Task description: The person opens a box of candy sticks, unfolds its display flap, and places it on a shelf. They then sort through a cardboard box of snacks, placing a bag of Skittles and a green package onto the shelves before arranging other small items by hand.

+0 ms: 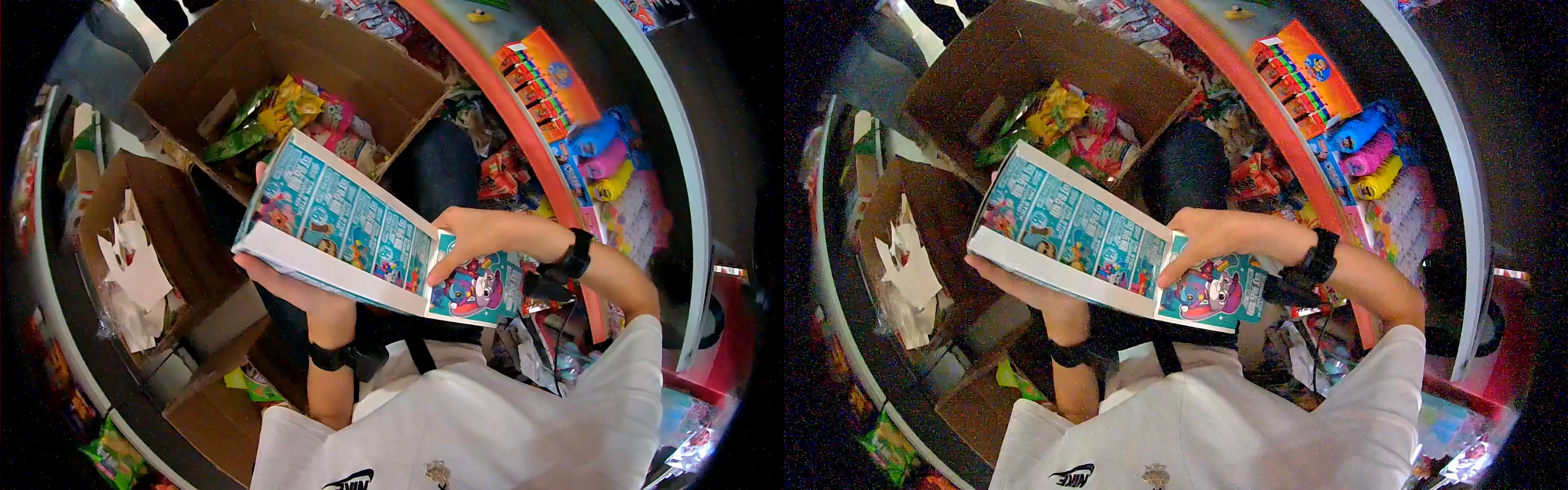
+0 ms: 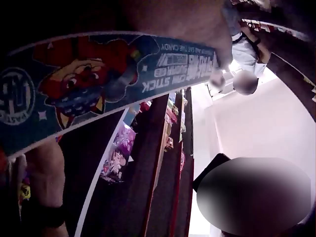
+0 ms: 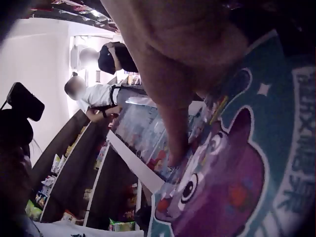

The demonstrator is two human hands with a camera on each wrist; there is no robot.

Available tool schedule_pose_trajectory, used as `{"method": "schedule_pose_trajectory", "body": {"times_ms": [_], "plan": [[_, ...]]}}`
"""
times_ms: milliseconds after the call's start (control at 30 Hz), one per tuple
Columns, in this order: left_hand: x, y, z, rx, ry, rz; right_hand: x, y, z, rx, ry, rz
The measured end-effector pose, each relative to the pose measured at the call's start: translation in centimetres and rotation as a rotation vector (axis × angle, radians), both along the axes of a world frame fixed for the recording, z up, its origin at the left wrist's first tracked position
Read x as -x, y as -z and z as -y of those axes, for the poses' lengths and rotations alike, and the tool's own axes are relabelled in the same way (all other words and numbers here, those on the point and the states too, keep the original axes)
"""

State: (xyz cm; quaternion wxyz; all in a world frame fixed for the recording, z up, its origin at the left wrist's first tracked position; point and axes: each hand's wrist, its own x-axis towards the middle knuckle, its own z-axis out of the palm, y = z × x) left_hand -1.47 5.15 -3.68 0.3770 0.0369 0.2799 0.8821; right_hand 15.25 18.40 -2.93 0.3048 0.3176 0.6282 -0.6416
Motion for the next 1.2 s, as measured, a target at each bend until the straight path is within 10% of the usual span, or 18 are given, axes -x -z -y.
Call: {"method": "schedule_pose_trajectory", "body": {"times_ms": [300,367,467,633,800,967,1200], "plan": [[-0.2,0.1,0.0,-0.010,-0.022,-0.116,0.7,-1.4,-0.5,-0.235,-0.157,0.020],[-0.2,-0.5,0.2,0.196,-0.326,0.002,0.9,-7.0,-1.3,-0.746,-0.426,0.140],[1.7,4.3,1.5,0.422,-0.433,-0.779,-4.1,-9.6,-1.1,-1.086,0.155,-0.269],[1.2,-0.6,-1.1,0.062,-0.377,0.039,-9.6,-8.8,3.7,-1.263,1.025,-0.361],[-0.5,1.2,-1.4,0.066,-0.355,-0.035,-4.9,-1.4,9.6,-0.497,1.164,-0.747],[-5.1,1.0,-1.5,0.243,-0.489,-0.187,-1.0,-1.7,7.7,-0.613,1.560,-0.728],[-2.6,1.2,0.8,-0.430,0.551,0.435,-8.5,0.0,2.4,-0.989,1.314,-0.679]]}}
